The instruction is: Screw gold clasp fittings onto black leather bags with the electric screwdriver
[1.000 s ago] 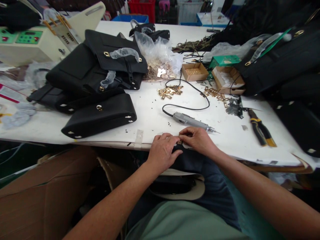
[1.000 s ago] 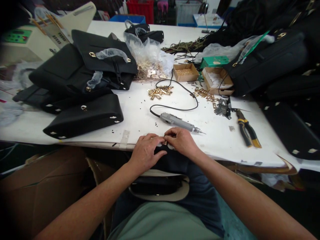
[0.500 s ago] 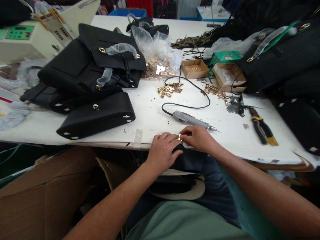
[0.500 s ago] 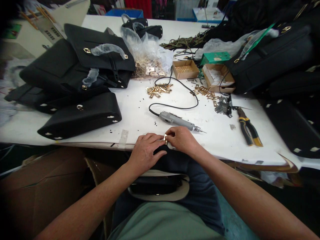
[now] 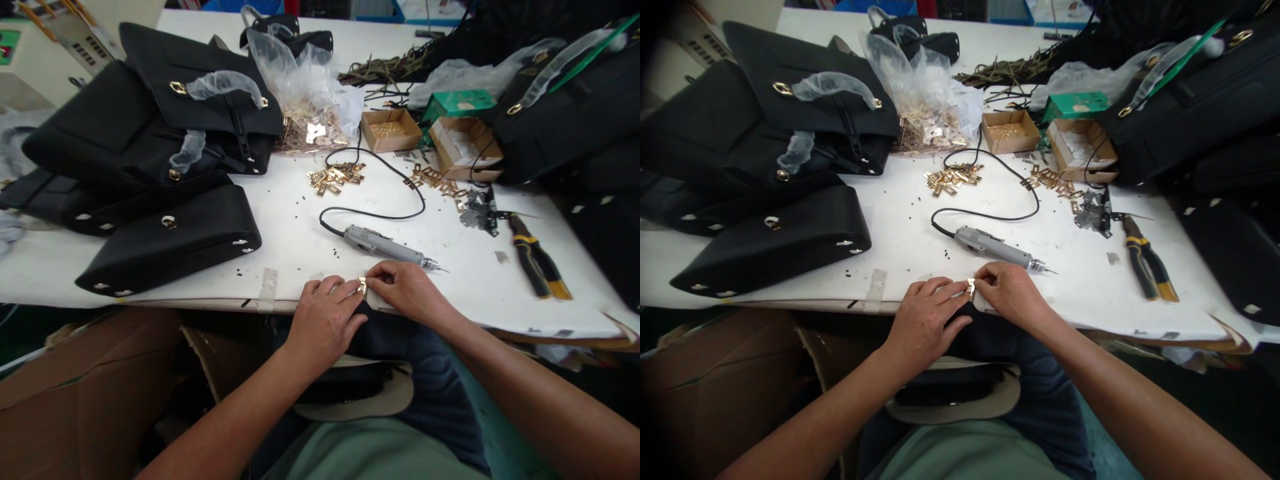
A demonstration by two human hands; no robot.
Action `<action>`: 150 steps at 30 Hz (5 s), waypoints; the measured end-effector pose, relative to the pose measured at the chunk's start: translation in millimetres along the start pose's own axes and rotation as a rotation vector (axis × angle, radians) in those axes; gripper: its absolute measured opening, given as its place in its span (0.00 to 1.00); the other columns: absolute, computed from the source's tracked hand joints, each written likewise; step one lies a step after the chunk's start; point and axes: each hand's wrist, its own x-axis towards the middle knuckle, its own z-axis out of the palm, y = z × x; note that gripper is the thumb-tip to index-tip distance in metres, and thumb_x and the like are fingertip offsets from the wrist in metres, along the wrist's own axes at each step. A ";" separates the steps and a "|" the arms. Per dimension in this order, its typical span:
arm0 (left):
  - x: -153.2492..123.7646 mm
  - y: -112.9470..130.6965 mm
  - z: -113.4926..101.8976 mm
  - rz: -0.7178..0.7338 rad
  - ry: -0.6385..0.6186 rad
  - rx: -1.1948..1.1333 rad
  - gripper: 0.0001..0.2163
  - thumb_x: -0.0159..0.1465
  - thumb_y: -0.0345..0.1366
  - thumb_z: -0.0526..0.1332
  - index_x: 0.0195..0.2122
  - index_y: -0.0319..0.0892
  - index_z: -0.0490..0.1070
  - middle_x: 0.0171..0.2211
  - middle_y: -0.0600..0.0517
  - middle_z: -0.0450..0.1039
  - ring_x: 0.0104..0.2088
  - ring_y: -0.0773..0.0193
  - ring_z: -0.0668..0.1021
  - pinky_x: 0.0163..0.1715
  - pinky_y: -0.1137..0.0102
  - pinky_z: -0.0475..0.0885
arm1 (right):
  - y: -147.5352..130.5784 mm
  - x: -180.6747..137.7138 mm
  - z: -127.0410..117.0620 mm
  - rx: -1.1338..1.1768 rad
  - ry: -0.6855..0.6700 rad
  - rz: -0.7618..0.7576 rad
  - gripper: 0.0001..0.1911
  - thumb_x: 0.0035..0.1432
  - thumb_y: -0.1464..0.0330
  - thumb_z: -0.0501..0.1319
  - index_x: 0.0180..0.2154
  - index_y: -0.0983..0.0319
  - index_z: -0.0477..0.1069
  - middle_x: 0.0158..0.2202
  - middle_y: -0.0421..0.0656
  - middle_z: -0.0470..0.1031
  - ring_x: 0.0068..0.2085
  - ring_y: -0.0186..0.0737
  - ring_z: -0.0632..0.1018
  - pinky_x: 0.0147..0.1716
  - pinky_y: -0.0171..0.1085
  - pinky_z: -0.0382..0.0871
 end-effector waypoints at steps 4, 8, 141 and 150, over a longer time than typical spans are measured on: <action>0.0 -1.2 1.4 -0.018 -0.001 -0.024 0.16 0.69 0.40 0.63 0.56 0.46 0.72 0.61 0.50 0.73 0.58 0.51 0.71 0.53 0.52 0.65 | 1.3 -0.1 2.2 0.019 0.026 -0.009 0.07 0.62 0.69 0.64 0.36 0.60 0.81 0.33 0.40 0.81 0.34 0.39 0.79 0.35 0.36 0.68; 0.0 -1.6 1.5 -0.031 0.005 -0.042 0.16 0.69 0.40 0.63 0.57 0.47 0.71 0.61 0.50 0.73 0.59 0.51 0.70 0.54 0.52 0.65 | 5.2 -0.2 0.3 0.038 0.007 -0.038 0.07 0.63 0.68 0.64 0.38 0.59 0.82 0.35 0.42 0.82 0.36 0.40 0.79 0.37 0.36 0.70; -2.8 14.5 8.2 -0.014 0.099 0.093 0.18 0.70 0.48 0.60 0.55 0.44 0.74 0.59 0.48 0.75 0.55 0.50 0.73 0.51 0.53 0.68 | -34.0 11.9 11.5 1.317 0.514 0.032 0.24 0.49 0.53 0.75 0.31 0.59 0.64 0.24 0.32 0.65 0.20 0.28 0.68 0.18 0.30 0.69; -1.2 12.7 10.8 -0.004 0.117 0.104 0.13 0.73 0.41 0.57 0.53 0.45 0.75 0.57 0.51 0.77 0.53 0.53 0.74 0.47 0.54 0.67 | -34.6 17.1 19.4 1.273 0.536 0.024 0.23 0.52 0.53 0.73 0.32 0.59 0.64 0.25 0.33 0.65 0.20 0.29 0.69 0.18 0.30 0.69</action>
